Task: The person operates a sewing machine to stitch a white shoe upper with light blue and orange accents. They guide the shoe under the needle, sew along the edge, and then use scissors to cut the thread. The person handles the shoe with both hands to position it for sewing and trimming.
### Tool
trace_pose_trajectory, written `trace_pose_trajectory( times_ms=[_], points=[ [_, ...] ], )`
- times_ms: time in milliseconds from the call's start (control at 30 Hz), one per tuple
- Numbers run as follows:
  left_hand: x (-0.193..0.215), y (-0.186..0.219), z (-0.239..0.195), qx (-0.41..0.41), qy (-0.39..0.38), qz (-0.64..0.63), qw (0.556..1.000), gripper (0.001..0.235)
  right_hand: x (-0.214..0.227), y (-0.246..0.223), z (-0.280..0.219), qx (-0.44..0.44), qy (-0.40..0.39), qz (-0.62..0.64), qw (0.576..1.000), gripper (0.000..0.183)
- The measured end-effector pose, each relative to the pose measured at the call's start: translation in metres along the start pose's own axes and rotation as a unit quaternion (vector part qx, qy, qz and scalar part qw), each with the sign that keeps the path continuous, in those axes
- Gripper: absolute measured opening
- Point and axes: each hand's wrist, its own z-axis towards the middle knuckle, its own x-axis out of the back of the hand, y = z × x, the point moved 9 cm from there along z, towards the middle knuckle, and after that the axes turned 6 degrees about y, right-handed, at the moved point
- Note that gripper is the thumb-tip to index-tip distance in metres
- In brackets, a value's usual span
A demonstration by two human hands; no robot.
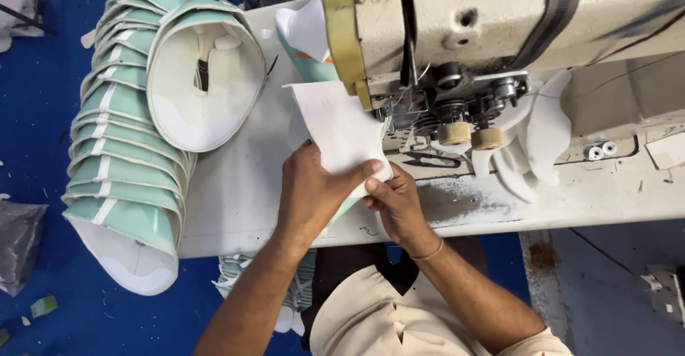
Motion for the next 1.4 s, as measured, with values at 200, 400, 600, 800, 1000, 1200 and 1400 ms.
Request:
trace_pose_trajectory(
  times_ms=[200, 400, 600, 800, 1000, 1200, 1400],
  points=[
    [-0.01, -0.031, 0.003, -0.001, -0.013, -0.081, 0.997, 0.028, -0.001, -0.017, -0.002, -0.01, -0.002, -0.062, 0.998, 0.04],
    [-0.012, -0.034, 0.001, -0.028, 0.005, -0.119, 0.992, 0.029, 0.002, -0.038, 0.012, -0.07, 0.007, -0.072, 0.995, 0.05],
    [-0.013, -0.036, -0.003, -0.074, 0.034, -0.102, 0.992, 0.027, -0.011, -0.043, 0.016, 0.0, -0.032, -0.178, 0.984, 0.057],
    [-0.013, -0.036, -0.009, -0.074, 0.039, -0.117, 0.99, 0.028, -0.013, -0.045, 0.012, -0.058, 0.038, -0.084, 0.994, 0.054],
    [-0.013, -0.045, -0.007, -0.063, 0.067, -0.184, 0.979, 0.064, -0.003, -0.038, 0.012, 0.022, -0.002, -0.175, 0.984, 0.041],
    [-0.005, -0.023, 0.01, -0.104, -0.035, -0.159, 0.981, 0.074, -0.016, -0.053, 0.002, 0.011, -0.002, -0.145, 0.989, 0.027],
    [-0.026, -0.031, -0.01, -0.065, 0.016, -0.21, 0.975, 0.06, 0.008, -0.07, -0.01, -0.045, -0.013, -0.145, 0.988, 0.023]
  ],
)
